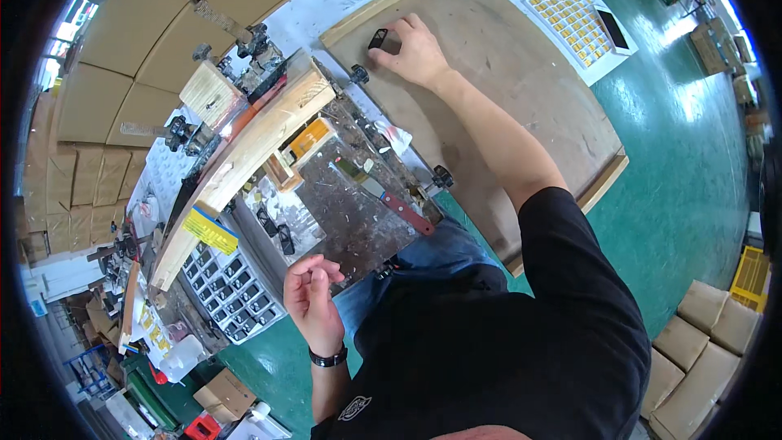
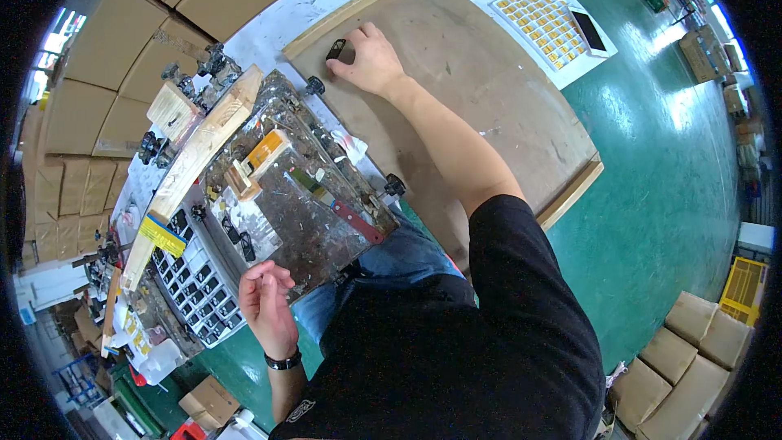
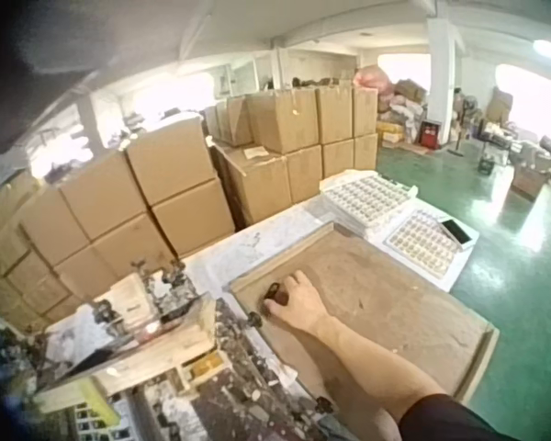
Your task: Performing manual screen printing on small metal plates using ink and a squeegee.
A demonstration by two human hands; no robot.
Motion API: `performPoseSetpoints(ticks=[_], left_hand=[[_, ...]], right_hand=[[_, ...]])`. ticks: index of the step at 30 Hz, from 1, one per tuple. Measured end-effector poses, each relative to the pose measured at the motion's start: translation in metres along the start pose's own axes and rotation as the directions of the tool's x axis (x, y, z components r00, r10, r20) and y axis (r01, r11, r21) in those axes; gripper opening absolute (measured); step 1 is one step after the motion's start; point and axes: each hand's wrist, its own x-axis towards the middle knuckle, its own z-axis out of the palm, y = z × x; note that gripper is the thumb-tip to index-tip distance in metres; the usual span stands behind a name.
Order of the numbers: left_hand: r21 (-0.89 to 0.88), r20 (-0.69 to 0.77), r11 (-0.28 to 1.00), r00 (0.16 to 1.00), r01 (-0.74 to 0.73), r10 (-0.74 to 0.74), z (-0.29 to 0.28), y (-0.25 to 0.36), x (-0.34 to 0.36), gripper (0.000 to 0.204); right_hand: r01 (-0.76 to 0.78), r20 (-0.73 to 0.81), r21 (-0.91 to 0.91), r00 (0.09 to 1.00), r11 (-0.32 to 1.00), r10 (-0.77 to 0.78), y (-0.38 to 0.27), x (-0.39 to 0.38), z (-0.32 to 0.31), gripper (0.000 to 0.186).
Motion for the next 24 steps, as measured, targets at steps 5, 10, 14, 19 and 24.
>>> performPoseSetpoints(ticks=[5,10,14,19,24], left_hand=[[-0.018,-0.038,1.000,0.999,0.001,-0.001,-0.012,0.000,-0.004,0.020],[-0.021,-0.086,1.000,0.996,0.022,-0.024,-0.020,-0.001,-0.005,0.020],[-0.025,-0.101,0.999,0.994,0.029,-0.031,-0.021,-0.001,-0.002,0.020],[-0.025,-0.133,0.999,0.991,0.027,-0.030,-0.024,-0.003,0.005,0.020],[0.005,-0.137,0.999,0.990,0.043,-0.042,-0.028,0.000,0.009,0.021]], right_hand=[[-0.198,-0.083,-0.147,0.979,0.969,0.187,0.027,0.017,-0.024,0.055],[-0.319,-0.229,-0.238,0.936,0.918,0.266,0.081,0.043,-0.057,0.058],[-0.418,-0.257,-0.403,0.905,0.814,0.338,0.110,0.066,-0.064,0.059],[-0.448,-0.247,-0.443,0.894,0.777,0.375,0.114,0.082,-0.071,0.061],[-0.426,-0.200,-0.535,0.903,0.729,0.381,0.113,0.082,-0.066,0.062]])
